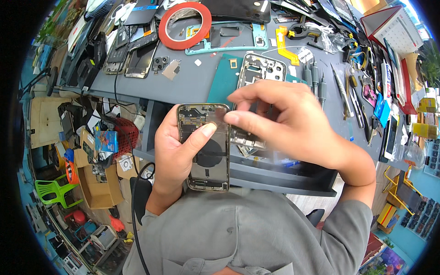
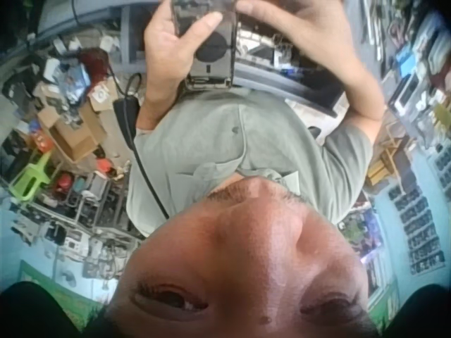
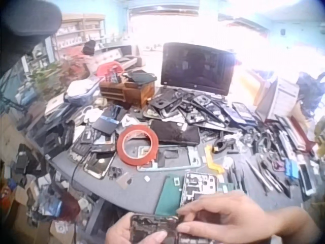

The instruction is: The person holds a disassembled smartphone and uses a screwdriver to tighten screws on the internal metal shielding. They then use their fingers to press down and secure the metal plate and other internal components within the phone's chassis.

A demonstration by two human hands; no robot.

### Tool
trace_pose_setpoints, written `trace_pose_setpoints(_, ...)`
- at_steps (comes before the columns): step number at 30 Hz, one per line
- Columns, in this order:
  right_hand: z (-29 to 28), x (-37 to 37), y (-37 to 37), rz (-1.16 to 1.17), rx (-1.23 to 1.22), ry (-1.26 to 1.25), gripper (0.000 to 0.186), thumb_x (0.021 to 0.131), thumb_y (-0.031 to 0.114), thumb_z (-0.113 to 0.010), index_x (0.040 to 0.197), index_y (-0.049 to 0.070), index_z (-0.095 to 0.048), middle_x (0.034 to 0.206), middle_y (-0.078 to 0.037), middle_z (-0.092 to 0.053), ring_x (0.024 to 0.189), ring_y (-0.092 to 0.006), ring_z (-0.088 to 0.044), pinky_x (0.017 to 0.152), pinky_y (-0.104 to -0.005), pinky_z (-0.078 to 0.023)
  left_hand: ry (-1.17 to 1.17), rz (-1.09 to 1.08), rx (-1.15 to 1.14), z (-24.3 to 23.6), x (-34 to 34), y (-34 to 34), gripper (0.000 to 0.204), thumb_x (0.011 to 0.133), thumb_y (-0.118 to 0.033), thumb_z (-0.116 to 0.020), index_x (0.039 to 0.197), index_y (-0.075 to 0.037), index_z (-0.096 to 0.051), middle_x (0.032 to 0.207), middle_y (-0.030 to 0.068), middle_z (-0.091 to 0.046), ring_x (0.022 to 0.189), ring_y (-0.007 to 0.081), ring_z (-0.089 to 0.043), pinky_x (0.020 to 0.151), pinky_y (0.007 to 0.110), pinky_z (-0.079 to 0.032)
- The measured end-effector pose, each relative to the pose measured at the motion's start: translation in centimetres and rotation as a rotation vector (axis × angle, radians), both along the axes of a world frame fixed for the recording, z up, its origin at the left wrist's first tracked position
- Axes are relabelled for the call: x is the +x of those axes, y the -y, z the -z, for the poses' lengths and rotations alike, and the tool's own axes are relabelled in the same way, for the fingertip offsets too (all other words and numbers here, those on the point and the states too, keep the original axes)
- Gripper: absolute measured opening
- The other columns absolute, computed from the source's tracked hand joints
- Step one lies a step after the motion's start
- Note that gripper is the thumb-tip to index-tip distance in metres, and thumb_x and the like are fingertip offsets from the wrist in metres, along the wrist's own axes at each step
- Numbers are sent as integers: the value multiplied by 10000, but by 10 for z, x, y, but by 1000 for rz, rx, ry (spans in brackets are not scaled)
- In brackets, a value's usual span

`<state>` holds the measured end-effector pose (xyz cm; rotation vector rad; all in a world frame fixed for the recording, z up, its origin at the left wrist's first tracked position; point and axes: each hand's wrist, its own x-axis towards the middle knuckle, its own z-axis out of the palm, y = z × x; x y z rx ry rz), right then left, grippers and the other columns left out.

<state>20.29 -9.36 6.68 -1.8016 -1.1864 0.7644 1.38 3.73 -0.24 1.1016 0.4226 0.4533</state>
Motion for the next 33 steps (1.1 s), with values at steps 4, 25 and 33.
trace_pose_setpoints(4,-12,34,19,116,10,173,148,973,81,-755,1054,-41,-731,975,-59,-743,857,-94,-666,770,-238,-518,-74,-74,51,1,9,-11,276,990,-36,-730,1232,17,-610,1108,38,-726,993,62,-647,890,244,-521)
trace_pose_setpoints(25,21,94,117,-52,-23,1019,391,738,-52,-707,1101,96,-697,1182,-73,-647,912,-283,-684,724,-383,-561,-181,-105,87,4,29,-15,418,951,17,-740,1314,-12,-534,1096,68,-698,939,88,-658,824,241,-539)
trace_pose_setpoints(33,19,101,112,-180,-70,1121,363,764,26,-670,1125,63,-675,1260,-91,-627,996,-286,-678,734,-386,-579,-177,-66,110,3,32,-16,442,944,38,-742,1329,-19,-533,1125,69,-688,967,99,-653,857,247,-537)
